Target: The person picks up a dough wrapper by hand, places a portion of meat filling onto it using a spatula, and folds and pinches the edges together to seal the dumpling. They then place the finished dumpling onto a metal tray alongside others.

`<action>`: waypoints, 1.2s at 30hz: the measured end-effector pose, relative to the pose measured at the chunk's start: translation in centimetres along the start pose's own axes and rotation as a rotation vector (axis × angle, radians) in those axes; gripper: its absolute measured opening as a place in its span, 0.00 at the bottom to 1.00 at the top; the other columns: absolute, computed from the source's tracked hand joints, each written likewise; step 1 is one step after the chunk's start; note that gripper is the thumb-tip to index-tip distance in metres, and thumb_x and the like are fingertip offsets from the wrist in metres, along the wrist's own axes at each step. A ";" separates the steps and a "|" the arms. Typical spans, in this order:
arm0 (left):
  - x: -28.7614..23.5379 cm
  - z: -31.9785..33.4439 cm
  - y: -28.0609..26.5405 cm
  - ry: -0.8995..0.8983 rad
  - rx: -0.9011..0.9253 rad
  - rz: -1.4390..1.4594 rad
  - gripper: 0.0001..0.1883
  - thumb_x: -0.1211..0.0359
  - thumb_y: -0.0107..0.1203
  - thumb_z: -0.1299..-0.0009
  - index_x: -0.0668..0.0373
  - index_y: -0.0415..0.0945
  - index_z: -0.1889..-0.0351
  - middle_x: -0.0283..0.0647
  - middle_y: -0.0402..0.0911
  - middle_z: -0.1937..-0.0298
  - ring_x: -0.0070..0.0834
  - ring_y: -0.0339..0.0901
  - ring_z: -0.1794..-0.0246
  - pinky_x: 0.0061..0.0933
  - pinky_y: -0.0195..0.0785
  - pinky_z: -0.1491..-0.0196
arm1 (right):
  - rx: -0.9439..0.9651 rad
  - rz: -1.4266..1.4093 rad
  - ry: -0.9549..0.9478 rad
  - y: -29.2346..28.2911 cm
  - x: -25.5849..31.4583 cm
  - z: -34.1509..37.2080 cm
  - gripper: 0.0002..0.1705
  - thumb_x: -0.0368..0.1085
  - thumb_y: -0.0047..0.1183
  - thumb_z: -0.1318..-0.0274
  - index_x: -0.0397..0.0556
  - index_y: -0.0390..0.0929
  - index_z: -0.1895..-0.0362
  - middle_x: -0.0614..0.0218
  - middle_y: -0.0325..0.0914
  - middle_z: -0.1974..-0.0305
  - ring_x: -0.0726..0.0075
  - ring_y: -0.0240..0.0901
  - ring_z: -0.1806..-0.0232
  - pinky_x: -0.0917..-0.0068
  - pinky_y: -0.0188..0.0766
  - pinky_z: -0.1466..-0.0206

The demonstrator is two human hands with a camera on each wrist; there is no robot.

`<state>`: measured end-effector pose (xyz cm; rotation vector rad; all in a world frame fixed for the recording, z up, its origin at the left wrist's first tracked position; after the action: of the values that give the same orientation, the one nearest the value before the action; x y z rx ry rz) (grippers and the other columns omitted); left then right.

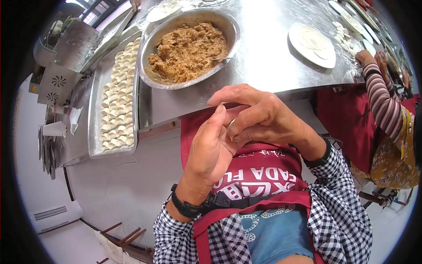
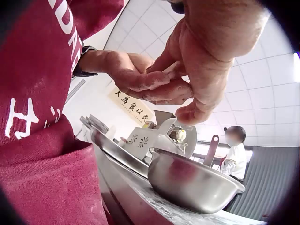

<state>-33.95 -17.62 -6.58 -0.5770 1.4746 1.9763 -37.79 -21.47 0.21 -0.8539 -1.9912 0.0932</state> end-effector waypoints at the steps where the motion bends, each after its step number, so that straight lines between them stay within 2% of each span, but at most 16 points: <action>1: 0.2 0.0 -0.2 -0.018 0.001 0.019 0.23 0.57 0.29 0.26 0.68 0.65 0.50 0.46 0.71 0.50 0.34 0.70 0.48 0.35 0.64 0.45 | -0.033 -0.058 0.042 -0.1 -0.4 0.2 0.11 0.32 0.64 0.73 0.47 0.78 0.77 0.62 0.71 0.50 0.57 0.67 0.49 0.64 0.63 0.48; 3: 0.5 0.0 -0.2 -0.036 0.002 0.040 0.23 0.57 0.29 0.26 0.67 0.66 0.50 0.46 0.71 0.50 0.34 0.70 0.48 0.35 0.64 0.45 | -0.065 -0.116 0.086 -0.3 -0.8 0.3 0.11 0.31 0.64 0.73 0.47 0.78 0.77 0.63 0.71 0.52 0.57 0.67 0.50 0.64 0.63 0.48; 5: 0.5 0.0 -0.1 -0.028 0.002 0.022 0.22 0.58 0.29 0.26 0.67 0.65 0.49 0.46 0.71 0.50 0.34 0.69 0.47 0.35 0.64 0.44 | 0.035 -0.050 0.036 0.4 -0.3 0.1 0.11 0.32 0.64 0.73 0.47 0.78 0.77 0.62 0.70 0.50 0.57 0.67 0.50 0.64 0.63 0.47; 9: 0.5 0.0 -0.6 -0.017 -0.016 0.027 0.22 0.58 0.29 0.26 0.67 0.63 0.48 0.45 0.71 0.49 0.34 0.69 0.46 0.36 0.64 0.44 | 0.041 -0.045 -0.027 0.3 0.0 0.1 0.11 0.32 0.64 0.72 0.47 0.78 0.76 0.62 0.70 0.50 0.56 0.67 0.51 0.63 0.63 0.48; 12: 1.2 -0.1 -0.5 -0.088 0.023 0.031 0.22 0.58 0.29 0.26 0.65 0.60 0.44 0.45 0.69 0.47 0.35 0.68 0.45 0.36 0.64 0.44 | -0.012 -0.045 0.046 0.1 -0.4 0.2 0.11 0.33 0.64 0.72 0.46 0.78 0.77 0.62 0.71 0.53 0.57 0.67 0.51 0.64 0.63 0.49; 15: 1.1 0.0 -0.9 -0.091 -0.041 0.036 0.22 0.58 0.29 0.26 0.65 0.59 0.43 0.45 0.69 0.47 0.34 0.68 0.45 0.36 0.65 0.44 | 0.000 -0.163 0.107 0.5 -0.9 0.2 0.11 0.33 0.64 0.72 0.46 0.78 0.77 0.63 0.72 0.54 0.57 0.67 0.51 0.64 0.62 0.48; 18: 0.5 0.1 0.1 -0.048 0.013 0.005 0.23 0.58 0.30 0.26 0.66 0.58 0.43 0.45 0.69 0.47 0.34 0.68 0.45 0.37 0.65 0.44 | 0.061 -0.196 0.065 0.9 -1.0 0.2 0.12 0.33 0.65 0.72 0.46 0.77 0.77 0.60 0.70 0.50 0.56 0.67 0.51 0.64 0.63 0.48; 21: 0.1 0.3 0.2 -0.020 0.000 -0.004 0.23 0.57 0.31 0.26 0.66 0.58 0.43 0.46 0.68 0.46 0.35 0.68 0.45 0.38 0.65 0.44 | 0.099 -0.023 -0.055 0.8 0.3 0.1 0.13 0.32 0.64 0.72 0.47 0.77 0.75 0.58 0.66 0.46 0.54 0.67 0.50 0.64 0.65 0.48; 23: 0.2 0.6 -0.1 -0.044 -0.042 -0.011 0.24 0.56 0.31 0.27 0.67 0.59 0.44 0.46 0.67 0.46 0.36 0.68 0.45 0.39 0.64 0.45 | 0.090 -0.140 0.137 0.6 -0.3 0.1 0.15 0.33 0.66 0.71 0.47 0.81 0.70 0.55 0.64 0.44 0.60 0.67 0.48 0.67 0.66 0.48; 24: 0.1 0.7 0.0 -0.043 -0.041 -0.013 0.24 0.56 0.31 0.27 0.67 0.59 0.44 0.46 0.67 0.46 0.36 0.68 0.45 0.39 0.64 0.45 | 0.089 -0.139 0.135 0.7 -0.2 0.2 0.15 0.33 0.66 0.71 0.47 0.81 0.70 0.55 0.64 0.44 0.60 0.67 0.48 0.67 0.66 0.48; 26: -0.5 1.0 0.7 -0.004 0.012 0.064 0.25 0.57 0.29 0.26 0.68 0.62 0.45 0.46 0.69 0.47 0.33 0.69 0.46 0.34 0.64 0.45 | -0.050 -0.198 0.141 -0.4 -0.3 0.3 0.18 0.33 0.67 0.71 0.46 0.81 0.68 0.55 0.64 0.44 0.60 0.67 0.48 0.68 0.64 0.47; 27: -0.5 1.1 0.7 -0.003 0.013 0.060 0.25 0.57 0.29 0.26 0.68 0.62 0.45 0.46 0.69 0.47 0.33 0.69 0.46 0.34 0.64 0.45 | -0.052 -0.197 0.137 -0.6 -0.1 0.3 0.18 0.33 0.67 0.71 0.46 0.81 0.68 0.55 0.64 0.44 0.60 0.67 0.48 0.68 0.64 0.47; 29: -0.4 1.2 0.7 -0.015 0.034 0.037 0.27 0.55 0.27 0.26 0.70 0.63 0.45 0.47 0.71 0.48 0.33 0.69 0.47 0.34 0.63 0.45 | -0.068 -0.117 0.133 -1.4 0.3 0.6 0.20 0.31 0.64 0.69 0.49 0.79 0.63 0.55 0.63 0.43 0.54 0.66 0.46 0.62 0.66 0.47; 33: -0.5 1.3 1.2 -0.020 0.013 0.012 0.28 0.54 0.26 0.26 0.71 0.62 0.45 0.47 0.72 0.50 0.34 0.70 0.48 0.34 0.62 0.44 | -0.108 -0.124 0.041 -1.1 1.1 1.2 0.17 0.31 0.64 0.67 0.45 0.79 0.65 0.55 0.64 0.44 0.55 0.66 0.46 0.63 0.65 0.46; 35: -0.6 1.3 1.7 -0.026 0.035 0.035 0.28 0.54 0.25 0.26 0.71 0.62 0.45 0.47 0.71 0.49 0.33 0.70 0.47 0.34 0.62 0.44 | -0.238 -0.334 0.063 -1.0 0.5 1.6 0.12 0.27 0.62 0.64 0.43 0.78 0.69 0.54 0.65 0.45 0.59 0.68 0.48 0.66 0.68 0.48; 36: -0.6 1.3 1.7 -0.026 0.035 0.033 0.28 0.54 0.25 0.26 0.71 0.62 0.45 0.47 0.71 0.49 0.33 0.70 0.47 0.34 0.62 0.44 | -0.239 -0.334 0.062 -0.9 0.3 1.6 0.12 0.27 0.62 0.64 0.43 0.78 0.69 0.54 0.65 0.45 0.59 0.68 0.48 0.66 0.68 0.48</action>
<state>-34.69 -16.87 -4.66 -0.5131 1.5087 1.9721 -39.67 -21.55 -0.12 -0.6505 -2.0841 -0.3653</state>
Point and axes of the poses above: each hand's wrist, its own z-axis away from the middle knuckle, its own y-axis out of the palm, x = y × z, the point moved 10 cm from there along -z, towards the middle knuckle
